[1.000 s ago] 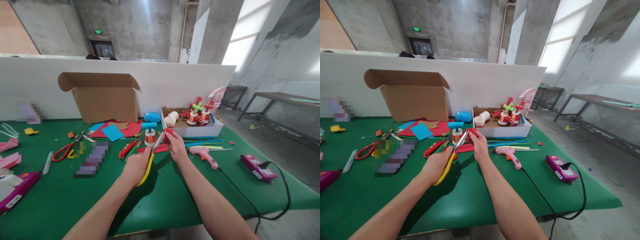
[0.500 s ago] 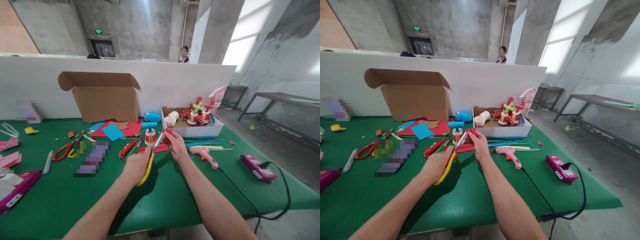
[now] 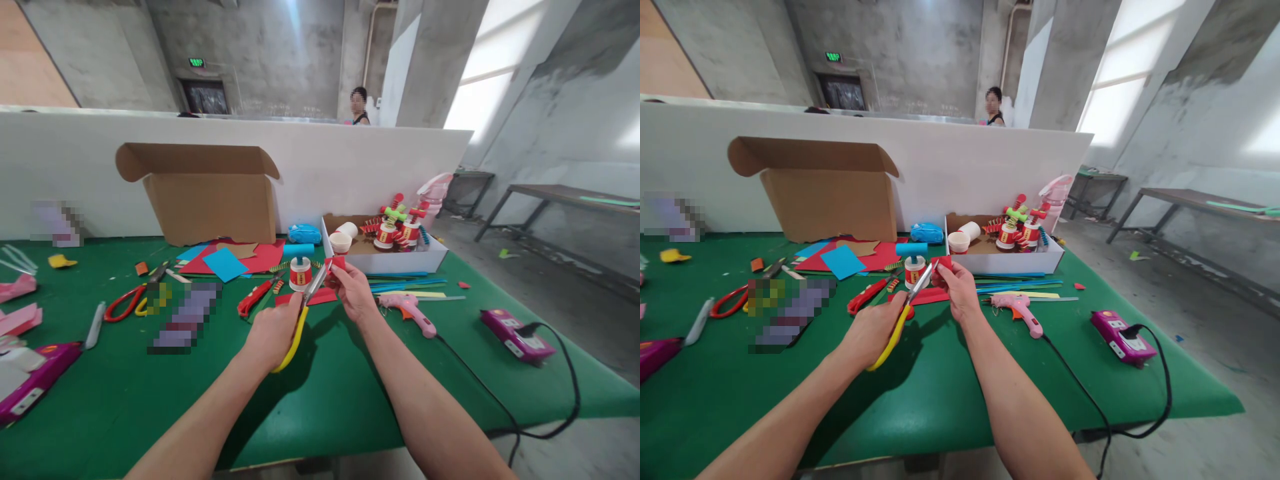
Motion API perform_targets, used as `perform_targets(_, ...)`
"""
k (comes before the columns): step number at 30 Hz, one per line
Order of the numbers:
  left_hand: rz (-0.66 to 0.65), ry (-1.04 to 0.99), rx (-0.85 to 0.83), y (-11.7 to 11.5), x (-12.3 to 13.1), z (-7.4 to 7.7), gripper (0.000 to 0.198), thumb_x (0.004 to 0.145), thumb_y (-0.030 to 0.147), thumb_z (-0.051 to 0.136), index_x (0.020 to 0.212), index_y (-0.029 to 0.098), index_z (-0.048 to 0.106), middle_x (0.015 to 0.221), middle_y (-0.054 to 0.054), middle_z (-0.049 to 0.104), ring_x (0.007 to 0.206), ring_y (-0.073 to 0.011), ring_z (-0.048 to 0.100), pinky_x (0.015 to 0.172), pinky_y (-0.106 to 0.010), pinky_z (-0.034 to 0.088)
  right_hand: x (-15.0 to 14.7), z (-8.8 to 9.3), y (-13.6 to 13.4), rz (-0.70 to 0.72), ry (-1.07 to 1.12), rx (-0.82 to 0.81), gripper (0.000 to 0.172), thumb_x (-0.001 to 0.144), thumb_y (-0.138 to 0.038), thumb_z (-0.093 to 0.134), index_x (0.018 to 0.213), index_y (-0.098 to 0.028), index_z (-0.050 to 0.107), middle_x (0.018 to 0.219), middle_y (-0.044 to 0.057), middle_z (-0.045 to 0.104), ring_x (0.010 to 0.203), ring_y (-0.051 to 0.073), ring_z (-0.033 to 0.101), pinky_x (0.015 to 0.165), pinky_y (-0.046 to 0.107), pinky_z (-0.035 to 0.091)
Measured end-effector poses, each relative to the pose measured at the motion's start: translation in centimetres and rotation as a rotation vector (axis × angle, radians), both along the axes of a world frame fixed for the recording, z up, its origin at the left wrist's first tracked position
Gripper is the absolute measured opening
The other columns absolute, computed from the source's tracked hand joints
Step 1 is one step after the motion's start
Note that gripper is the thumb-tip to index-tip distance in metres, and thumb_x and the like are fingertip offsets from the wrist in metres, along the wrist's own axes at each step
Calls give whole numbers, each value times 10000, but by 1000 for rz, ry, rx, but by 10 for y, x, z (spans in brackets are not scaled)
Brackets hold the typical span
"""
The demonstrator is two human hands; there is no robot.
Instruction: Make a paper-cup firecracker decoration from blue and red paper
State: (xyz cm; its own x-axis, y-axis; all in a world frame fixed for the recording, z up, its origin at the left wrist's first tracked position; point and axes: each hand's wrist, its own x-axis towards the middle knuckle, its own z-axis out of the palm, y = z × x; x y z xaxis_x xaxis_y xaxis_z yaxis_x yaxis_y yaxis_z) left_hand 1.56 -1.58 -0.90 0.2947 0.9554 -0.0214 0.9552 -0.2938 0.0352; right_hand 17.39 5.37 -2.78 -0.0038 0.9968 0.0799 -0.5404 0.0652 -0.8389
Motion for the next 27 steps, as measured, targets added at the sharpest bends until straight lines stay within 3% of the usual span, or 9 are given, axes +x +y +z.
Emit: perform_targets(27,3,-6,4,-1,0,-1,322,887,184,332,1194,178,432,828,-96,677,777,-276,681,673,-363,503,-1,0,0,-7,20,-15,285,521,-326,819,726,-164,706,589,-27,626,534,85,544,563,224,463)
